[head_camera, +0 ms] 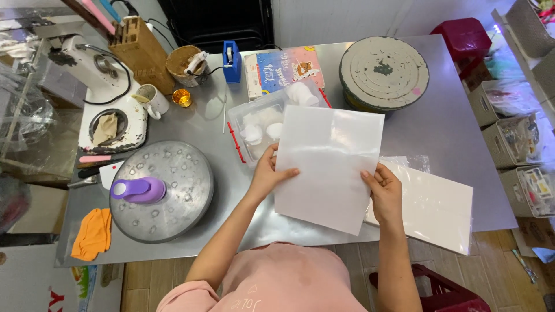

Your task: The person unboxes and unwraps sheets of edible cake decorations by hand. They open a plastic container, remove a bundle of white sheets, and separate the individual sheets before pressing a small purple decorative element onto one of the sheets.

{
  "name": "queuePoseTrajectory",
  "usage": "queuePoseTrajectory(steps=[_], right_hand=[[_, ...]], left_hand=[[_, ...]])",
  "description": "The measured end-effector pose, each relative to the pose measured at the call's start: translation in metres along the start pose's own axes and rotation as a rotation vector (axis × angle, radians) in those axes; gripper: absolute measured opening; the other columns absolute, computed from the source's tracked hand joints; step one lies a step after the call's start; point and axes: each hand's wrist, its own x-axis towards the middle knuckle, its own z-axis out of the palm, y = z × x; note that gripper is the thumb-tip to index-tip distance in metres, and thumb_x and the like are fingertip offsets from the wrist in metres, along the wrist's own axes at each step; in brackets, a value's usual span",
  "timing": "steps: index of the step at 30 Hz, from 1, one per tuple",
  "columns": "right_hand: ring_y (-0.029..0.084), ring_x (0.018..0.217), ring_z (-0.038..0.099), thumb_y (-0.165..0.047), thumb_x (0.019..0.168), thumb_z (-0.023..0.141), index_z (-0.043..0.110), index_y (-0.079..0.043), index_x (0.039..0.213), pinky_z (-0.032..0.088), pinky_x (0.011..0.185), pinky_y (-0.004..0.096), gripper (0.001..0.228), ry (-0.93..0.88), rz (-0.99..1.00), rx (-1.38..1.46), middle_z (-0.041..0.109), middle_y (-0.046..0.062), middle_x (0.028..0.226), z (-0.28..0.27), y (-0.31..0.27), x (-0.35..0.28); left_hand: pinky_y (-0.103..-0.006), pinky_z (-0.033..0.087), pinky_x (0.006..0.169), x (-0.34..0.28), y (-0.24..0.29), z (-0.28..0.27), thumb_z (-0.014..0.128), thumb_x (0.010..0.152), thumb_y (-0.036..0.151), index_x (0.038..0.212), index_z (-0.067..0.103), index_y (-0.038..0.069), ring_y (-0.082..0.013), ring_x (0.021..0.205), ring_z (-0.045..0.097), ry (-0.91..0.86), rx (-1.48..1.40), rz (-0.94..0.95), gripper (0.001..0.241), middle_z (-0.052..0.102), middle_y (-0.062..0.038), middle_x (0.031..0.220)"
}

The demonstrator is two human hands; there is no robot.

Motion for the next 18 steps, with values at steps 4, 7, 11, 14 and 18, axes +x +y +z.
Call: queuePoseTrajectory(steps=[4, 7, 11, 14, 18], right_hand=[[0.011, 0.071, 0.071, -0.008, 0.094, 0.066, 0.069, -0.001, 0.114, 0.055, 0.058, 0.023, 0.022, 0.102, 0.022, -0.066, 0.076, 0.008, 0.087, -0.03, 0.019, -0.005], [0.007, 0.062, 0.053, -0.013, 0.103, 0.068, 0.072, 0.0, 0.102, 0.043, 0.056, 0.021, 0.014, 0.109, -0.049, -0.062, 0.063, 0.002, 0.073, -0.068, 0.053, -0.006], [0.005, 0.06, 0.042, -0.024, 0.113, 0.058, 0.064, -0.004, 0.084, 0.037, 0.055, 0.023, 0.036, 0.218, -0.079, -0.041, 0.052, -0.005, 0.068, -0.09, 0.059, -0.015], [0.007, 0.061, 0.048, -0.026, 0.111, 0.053, 0.065, -0.005, 0.085, 0.041, 0.057, 0.024, 0.035, 0.41, -0.037, -0.048, 0.057, -0.004, 0.07, -0.117, 0.078, -0.011], [0.01, 0.071, 0.044, -0.022, 0.113, 0.054, 0.066, 0.0, 0.093, 0.04, 0.064, 0.028, 0.032, 0.736, 0.001, -0.177, 0.055, -0.001, 0.079, -0.197, 0.156, 0.0]], left_hand=[[-0.032, 0.061, 0.084, 0.011, -0.013, 0.025, 0.085, 0.078, 0.006, 0.133, 0.049, 0.002, -0.0193, 0.099, 0.074, -0.071, -0.013, 0.03, 0.067, 0.075, -0.014, 0.109], [-0.0323, 0.062, 0.079, 0.018, -0.019, 0.04, 0.082, 0.081, 0.007, 0.132, 0.05, 0.002, -0.0197, 0.092, 0.075, -0.099, -0.01, -0.033, 0.061, 0.076, -0.014, 0.103], [-0.0298, 0.057, 0.074, 0.034, -0.056, 0.051, 0.075, 0.09, 0.017, 0.138, 0.052, 0.004, -0.018, 0.083, 0.073, -0.166, 0.031, -0.141, 0.055, 0.076, -0.014, 0.095], [-0.0286, 0.056, 0.079, 0.047, -0.125, 0.05, 0.071, 0.095, 0.024, 0.14, 0.054, 0.002, -0.0169, 0.087, 0.072, -0.218, 0.025, -0.164, 0.052, 0.076, -0.013, 0.1], [-0.0308, 0.055, 0.085, 0.045, -0.224, 0.045, 0.07, 0.095, 0.03, 0.137, 0.055, 0.0, -0.0183, 0.1, 0.068, -0.225, 0.227, -0.32, 0.054, 0.071, -0.012, 0.119]])
